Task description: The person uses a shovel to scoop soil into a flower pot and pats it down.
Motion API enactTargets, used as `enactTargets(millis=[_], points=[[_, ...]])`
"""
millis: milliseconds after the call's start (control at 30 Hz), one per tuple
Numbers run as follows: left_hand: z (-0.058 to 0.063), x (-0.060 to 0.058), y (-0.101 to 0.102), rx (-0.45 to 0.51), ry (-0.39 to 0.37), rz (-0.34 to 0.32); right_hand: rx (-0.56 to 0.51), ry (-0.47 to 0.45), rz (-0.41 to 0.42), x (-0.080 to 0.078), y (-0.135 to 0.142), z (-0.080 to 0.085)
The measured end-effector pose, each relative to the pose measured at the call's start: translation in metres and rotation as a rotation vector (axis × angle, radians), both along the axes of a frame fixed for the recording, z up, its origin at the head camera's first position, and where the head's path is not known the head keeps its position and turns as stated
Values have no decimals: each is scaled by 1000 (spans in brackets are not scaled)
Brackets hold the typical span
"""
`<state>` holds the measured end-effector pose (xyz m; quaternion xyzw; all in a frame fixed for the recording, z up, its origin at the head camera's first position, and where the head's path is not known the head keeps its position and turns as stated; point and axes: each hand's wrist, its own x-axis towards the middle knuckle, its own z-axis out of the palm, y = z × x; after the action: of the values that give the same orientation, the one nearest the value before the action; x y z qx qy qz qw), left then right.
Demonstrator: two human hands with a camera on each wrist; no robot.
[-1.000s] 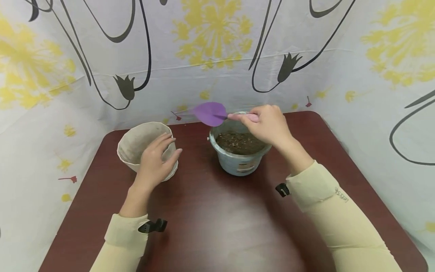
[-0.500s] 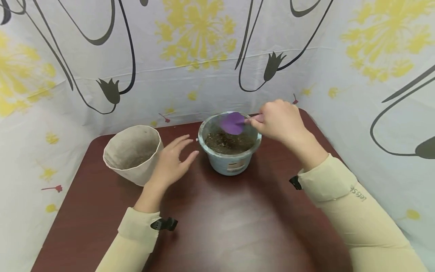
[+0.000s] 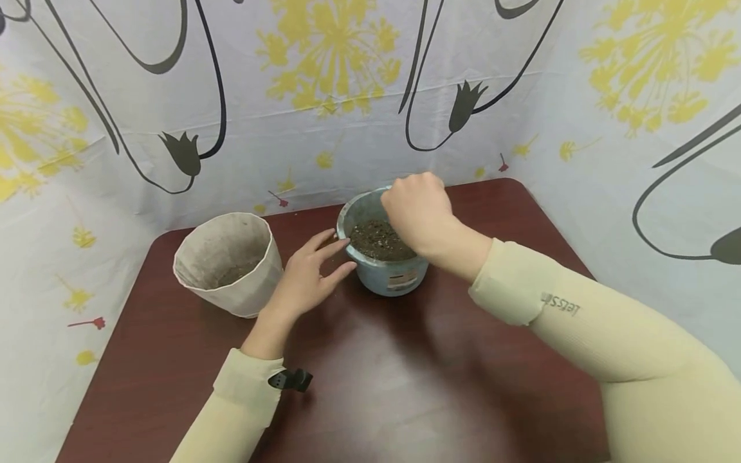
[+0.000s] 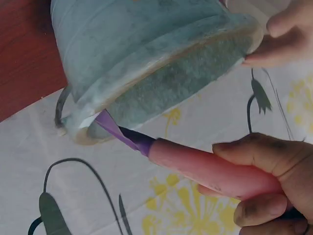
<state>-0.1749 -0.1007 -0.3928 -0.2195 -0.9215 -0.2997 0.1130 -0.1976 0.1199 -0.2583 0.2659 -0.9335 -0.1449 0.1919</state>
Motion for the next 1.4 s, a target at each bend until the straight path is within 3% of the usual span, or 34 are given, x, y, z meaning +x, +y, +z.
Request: enactTargets(millis=[167,367,500,700,1067,1400], points=[[3,0,8,0,38,-6,33,-104,-34,-7,6,-3],[5,1,8,9,36,2,-162,-309,-196,-17,43,3],[6,2,6,21,25,14,-281,-407,-263,-23,61,-4],[2,3,4,33,32,12,-431,-559,-216,-28,70,-26],[-8,3,6,74,51,25,-627,-615,-111,-35,87,-58],[-7,2,7,84,53,38,-772,-688,-185,-31,95,-67]])
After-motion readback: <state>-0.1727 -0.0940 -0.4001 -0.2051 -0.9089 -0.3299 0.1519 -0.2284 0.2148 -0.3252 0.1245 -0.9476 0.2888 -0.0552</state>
